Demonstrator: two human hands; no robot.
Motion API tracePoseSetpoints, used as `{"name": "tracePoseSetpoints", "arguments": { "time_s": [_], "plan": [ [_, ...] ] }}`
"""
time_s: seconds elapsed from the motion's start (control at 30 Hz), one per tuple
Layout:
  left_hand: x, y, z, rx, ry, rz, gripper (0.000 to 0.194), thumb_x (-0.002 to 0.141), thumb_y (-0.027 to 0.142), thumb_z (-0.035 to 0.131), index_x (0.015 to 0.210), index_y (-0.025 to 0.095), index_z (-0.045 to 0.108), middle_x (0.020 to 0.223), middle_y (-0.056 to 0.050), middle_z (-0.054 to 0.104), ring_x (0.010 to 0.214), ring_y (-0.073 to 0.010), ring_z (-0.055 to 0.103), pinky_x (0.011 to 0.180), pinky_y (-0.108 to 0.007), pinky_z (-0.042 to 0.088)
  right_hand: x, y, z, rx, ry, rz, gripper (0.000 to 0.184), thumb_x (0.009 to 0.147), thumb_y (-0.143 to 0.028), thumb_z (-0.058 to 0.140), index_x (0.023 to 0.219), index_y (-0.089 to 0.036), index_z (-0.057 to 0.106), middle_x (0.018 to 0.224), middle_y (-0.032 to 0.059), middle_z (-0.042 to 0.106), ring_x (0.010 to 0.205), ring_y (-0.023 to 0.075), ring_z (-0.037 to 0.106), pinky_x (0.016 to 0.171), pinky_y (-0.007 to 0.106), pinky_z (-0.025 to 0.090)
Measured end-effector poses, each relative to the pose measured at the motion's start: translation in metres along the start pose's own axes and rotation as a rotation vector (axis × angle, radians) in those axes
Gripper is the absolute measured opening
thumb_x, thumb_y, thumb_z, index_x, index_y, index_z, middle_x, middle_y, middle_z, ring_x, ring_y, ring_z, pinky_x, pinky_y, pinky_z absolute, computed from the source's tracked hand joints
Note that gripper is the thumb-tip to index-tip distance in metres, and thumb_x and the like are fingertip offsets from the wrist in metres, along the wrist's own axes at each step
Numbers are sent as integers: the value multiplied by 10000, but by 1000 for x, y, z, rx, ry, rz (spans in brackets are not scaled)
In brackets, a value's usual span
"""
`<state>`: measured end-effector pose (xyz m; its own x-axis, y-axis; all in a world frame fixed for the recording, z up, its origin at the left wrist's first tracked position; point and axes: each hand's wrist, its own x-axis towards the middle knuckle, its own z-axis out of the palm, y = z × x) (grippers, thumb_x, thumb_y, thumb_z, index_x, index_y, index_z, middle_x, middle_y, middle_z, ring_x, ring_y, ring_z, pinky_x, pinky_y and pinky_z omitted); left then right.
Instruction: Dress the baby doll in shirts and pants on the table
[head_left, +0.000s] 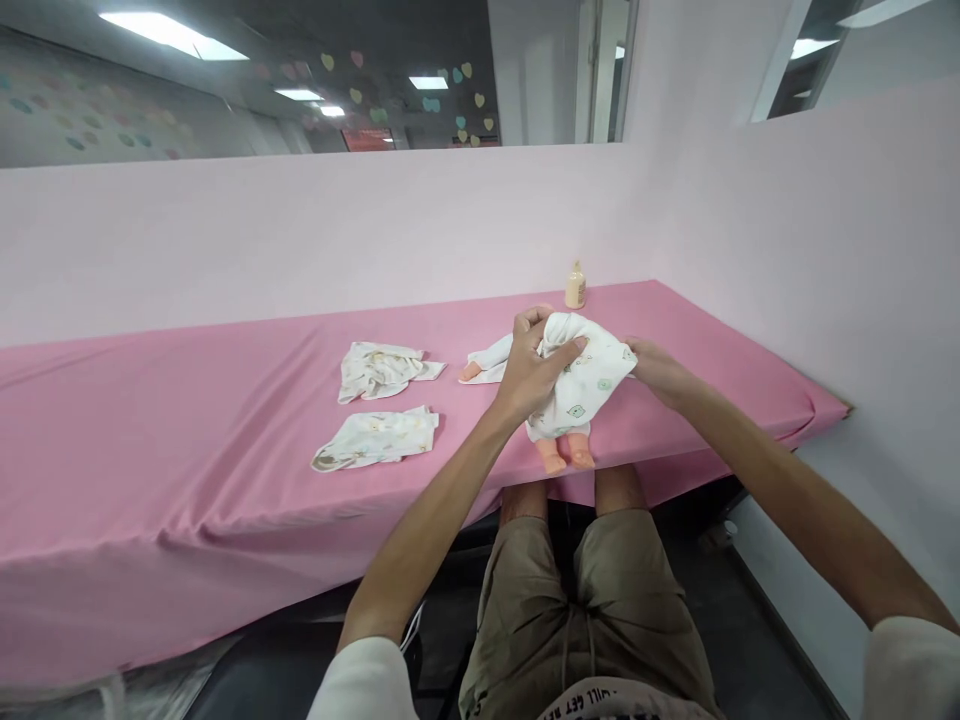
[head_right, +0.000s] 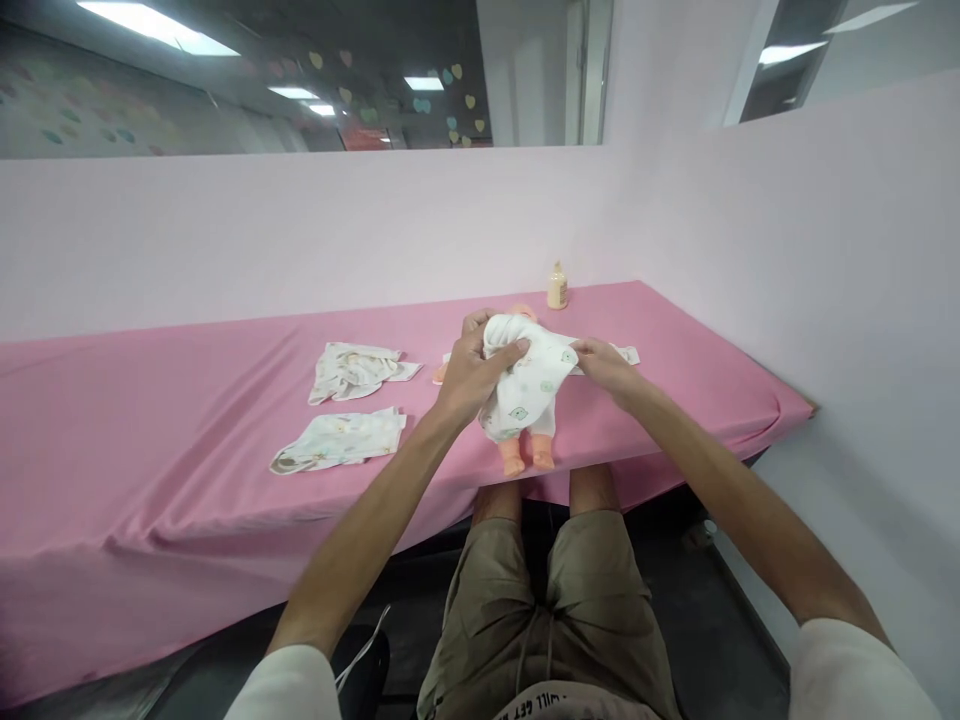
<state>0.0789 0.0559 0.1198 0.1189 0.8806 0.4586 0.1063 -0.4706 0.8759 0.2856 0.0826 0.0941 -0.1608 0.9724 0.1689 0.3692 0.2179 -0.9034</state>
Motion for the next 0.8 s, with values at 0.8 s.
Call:
{"name": "tracePoseSetpoints", "arguments": {
  "time_s": [0.8],
  "plan": [
    [44, -125, -50, -114, 194, -514, 157, 814, 264, 614, 941, 174, 596, 1115, -83, 595, 923, -170, 574, 743, -296, 484, 0, 173, -133, 88, 843, 534, 230, 573, -55, 684, 664, -198, 529, 769, 108, 619, 945, 344, 621, 678, 409, 528]
  ]
}}
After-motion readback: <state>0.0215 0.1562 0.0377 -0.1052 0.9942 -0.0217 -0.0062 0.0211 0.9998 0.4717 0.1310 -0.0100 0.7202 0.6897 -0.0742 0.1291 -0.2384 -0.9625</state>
